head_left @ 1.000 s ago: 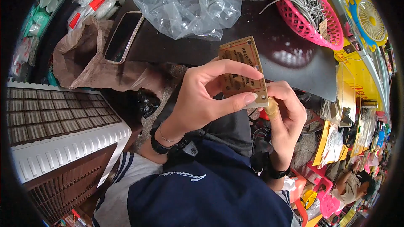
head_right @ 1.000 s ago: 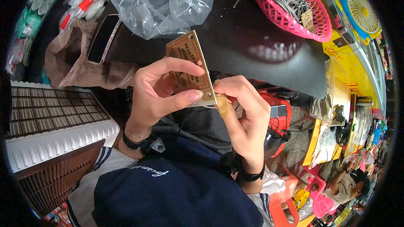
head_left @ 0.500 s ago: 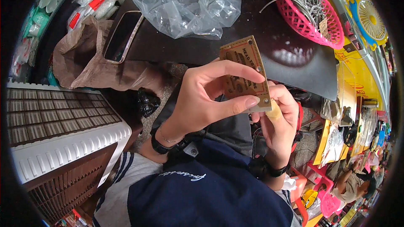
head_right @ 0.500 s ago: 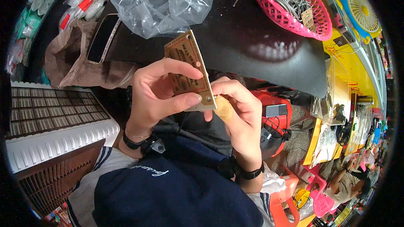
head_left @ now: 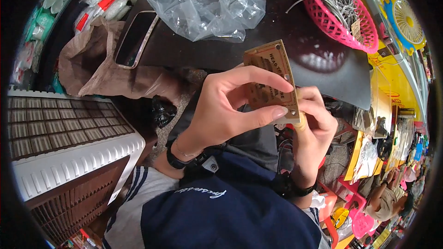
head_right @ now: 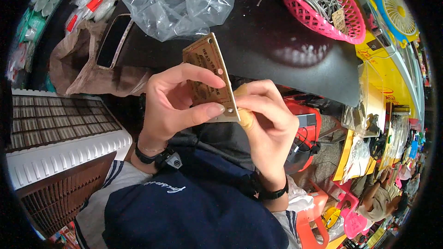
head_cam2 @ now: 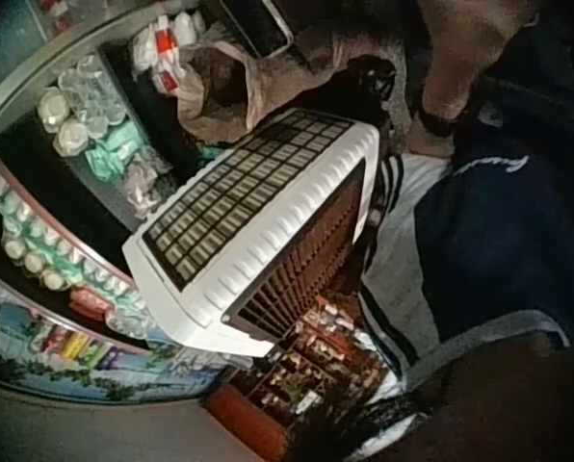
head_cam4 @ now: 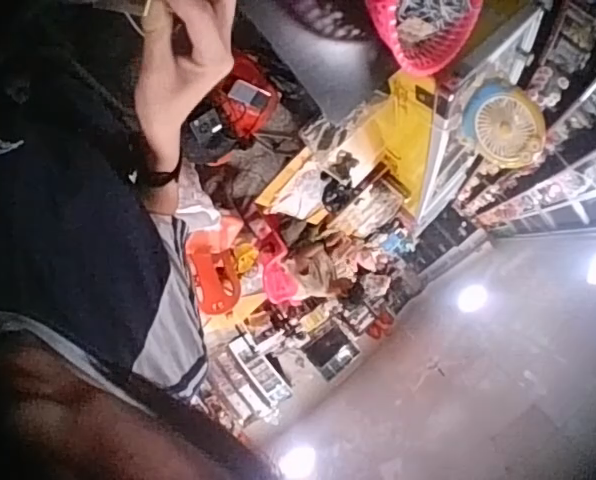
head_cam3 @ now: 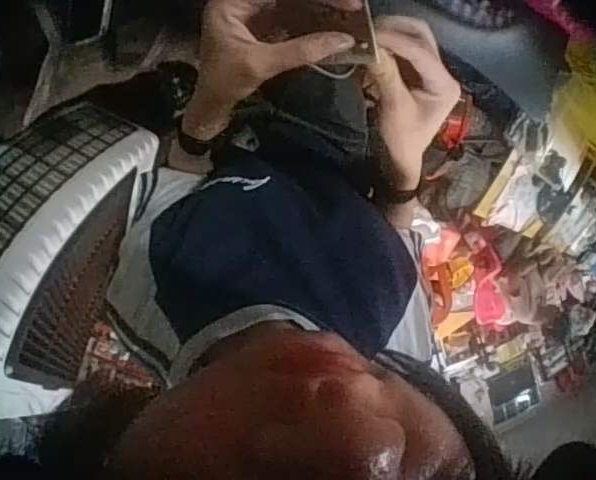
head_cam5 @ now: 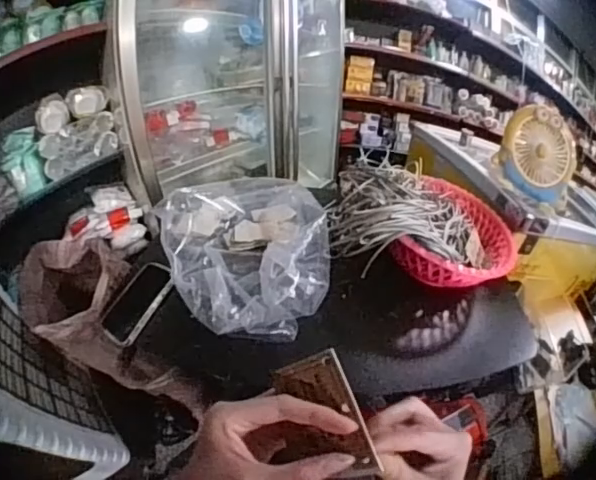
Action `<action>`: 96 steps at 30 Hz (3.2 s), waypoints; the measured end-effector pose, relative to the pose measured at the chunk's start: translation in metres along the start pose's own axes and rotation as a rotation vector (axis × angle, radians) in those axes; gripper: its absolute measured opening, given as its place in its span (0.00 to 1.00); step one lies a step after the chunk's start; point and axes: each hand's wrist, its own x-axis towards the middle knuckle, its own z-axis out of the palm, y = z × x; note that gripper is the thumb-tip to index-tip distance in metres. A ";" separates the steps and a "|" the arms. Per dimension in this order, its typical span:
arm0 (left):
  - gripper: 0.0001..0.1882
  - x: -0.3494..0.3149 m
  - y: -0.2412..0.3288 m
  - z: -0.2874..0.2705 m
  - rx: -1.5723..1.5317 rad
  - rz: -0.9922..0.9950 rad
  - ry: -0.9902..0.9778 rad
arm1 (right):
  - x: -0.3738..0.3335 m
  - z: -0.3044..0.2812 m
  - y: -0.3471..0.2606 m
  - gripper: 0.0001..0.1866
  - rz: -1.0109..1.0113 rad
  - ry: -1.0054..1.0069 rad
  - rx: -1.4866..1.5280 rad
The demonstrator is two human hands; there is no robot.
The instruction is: Threading elastic bands through leather shoe components and product tags.
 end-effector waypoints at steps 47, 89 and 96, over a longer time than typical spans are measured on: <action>0.12 -0.001 -0.024 0.018 0.739 0.391 0.281 | 0.001 0.018 0.000 0.12 -0.211 0.170 -0.642; 0.13 0.006 -0.027 0.008 0.884 0.210 0.256 | 0.005 0.004 0.017 0.13 -0.260 -0.139 -0.756; 0.12 0.007 -0.034 0.000 0.564 0.095 0.190 | 0.005 -0.005 0.022 0.16 -0.532 -0.147 -0.949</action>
